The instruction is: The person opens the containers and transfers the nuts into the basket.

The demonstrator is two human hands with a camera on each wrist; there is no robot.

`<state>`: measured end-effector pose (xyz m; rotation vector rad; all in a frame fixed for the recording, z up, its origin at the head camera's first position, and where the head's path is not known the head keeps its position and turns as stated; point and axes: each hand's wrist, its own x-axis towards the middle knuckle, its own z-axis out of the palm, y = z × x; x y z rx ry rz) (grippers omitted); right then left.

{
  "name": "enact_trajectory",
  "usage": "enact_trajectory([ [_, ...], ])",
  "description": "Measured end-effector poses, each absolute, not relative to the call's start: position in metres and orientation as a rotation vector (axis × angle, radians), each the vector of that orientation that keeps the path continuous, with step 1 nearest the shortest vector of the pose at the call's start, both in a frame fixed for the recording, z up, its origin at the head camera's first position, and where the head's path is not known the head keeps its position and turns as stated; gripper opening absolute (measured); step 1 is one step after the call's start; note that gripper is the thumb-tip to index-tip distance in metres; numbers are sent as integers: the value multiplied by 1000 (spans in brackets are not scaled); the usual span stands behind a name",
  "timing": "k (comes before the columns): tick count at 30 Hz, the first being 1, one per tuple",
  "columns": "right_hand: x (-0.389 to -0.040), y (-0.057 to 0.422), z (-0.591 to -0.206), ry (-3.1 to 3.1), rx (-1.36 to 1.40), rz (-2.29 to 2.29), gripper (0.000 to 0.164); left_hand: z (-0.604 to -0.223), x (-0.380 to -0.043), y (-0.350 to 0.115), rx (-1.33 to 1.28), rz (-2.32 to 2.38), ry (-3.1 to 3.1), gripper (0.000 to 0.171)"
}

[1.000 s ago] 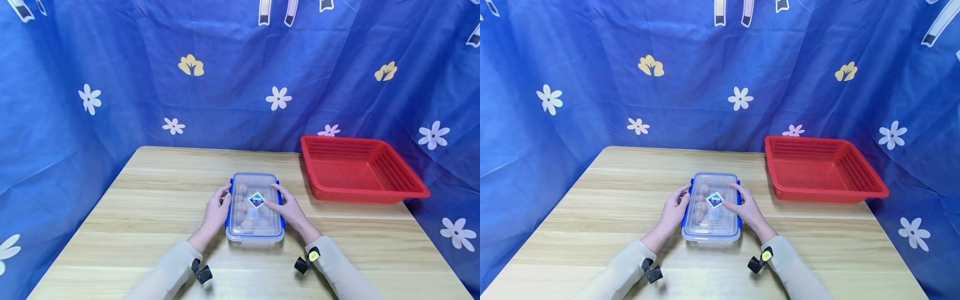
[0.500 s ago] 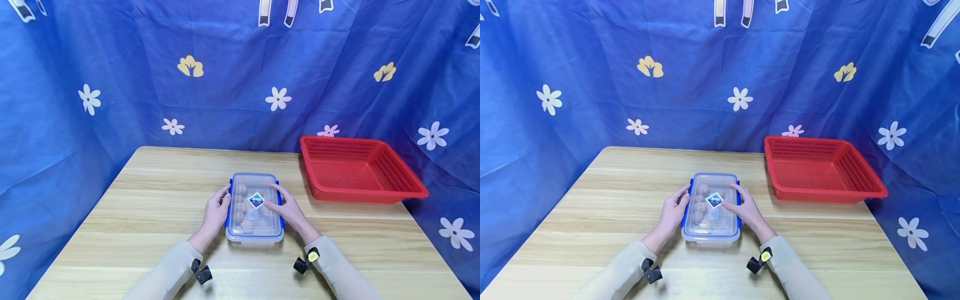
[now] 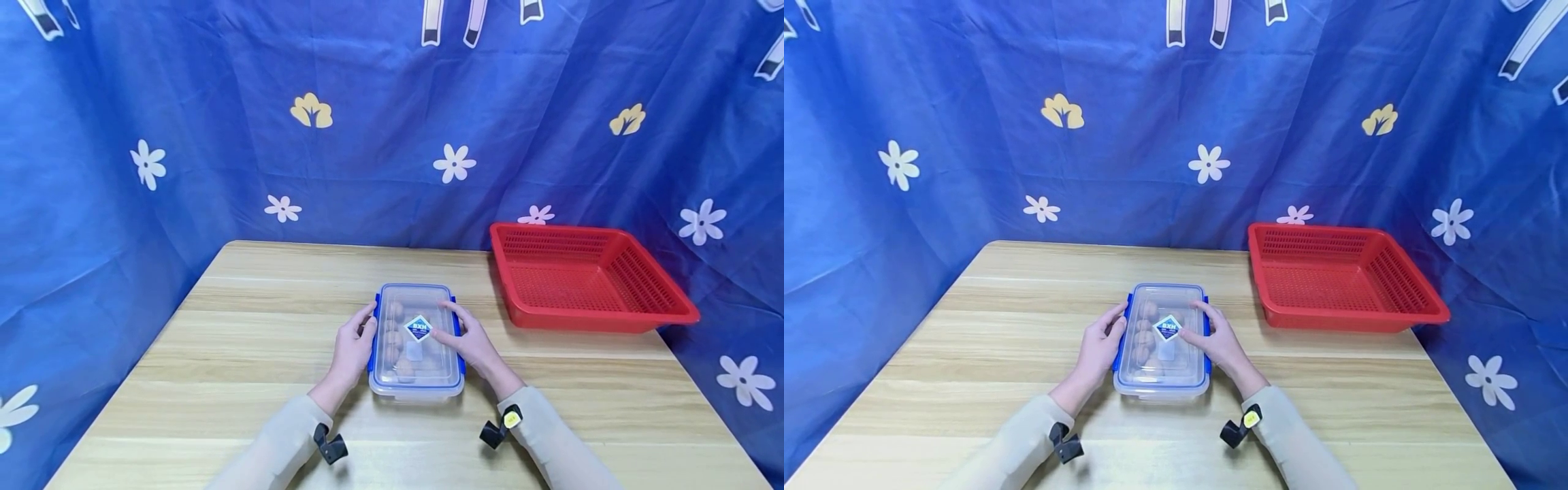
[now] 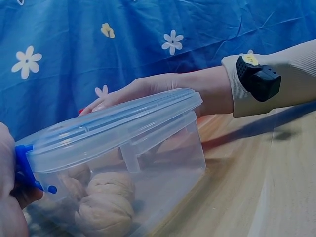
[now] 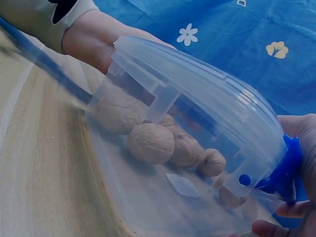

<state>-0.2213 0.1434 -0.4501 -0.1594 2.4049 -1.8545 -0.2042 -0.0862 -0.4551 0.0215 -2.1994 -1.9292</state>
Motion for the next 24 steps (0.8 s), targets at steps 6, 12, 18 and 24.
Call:
enact_trajectory([
  [6,-220,143,-451,2391,-160,-1860,62,-465,-200,-89,189,-2124,-2138,39],
  [12,-222,142,-449,2368,-167,-1884,61,-464,-204,-95,180,-2213,-2113,38],
  [18,-221,143,-449,2342,-143,-1894,61,-456,-207,-107,265,-2359,-2093,37],
  [24,-221,142,-448,2349,-152,-1892,60,-454,-206,-117,255,-2422,-2063,41],
])
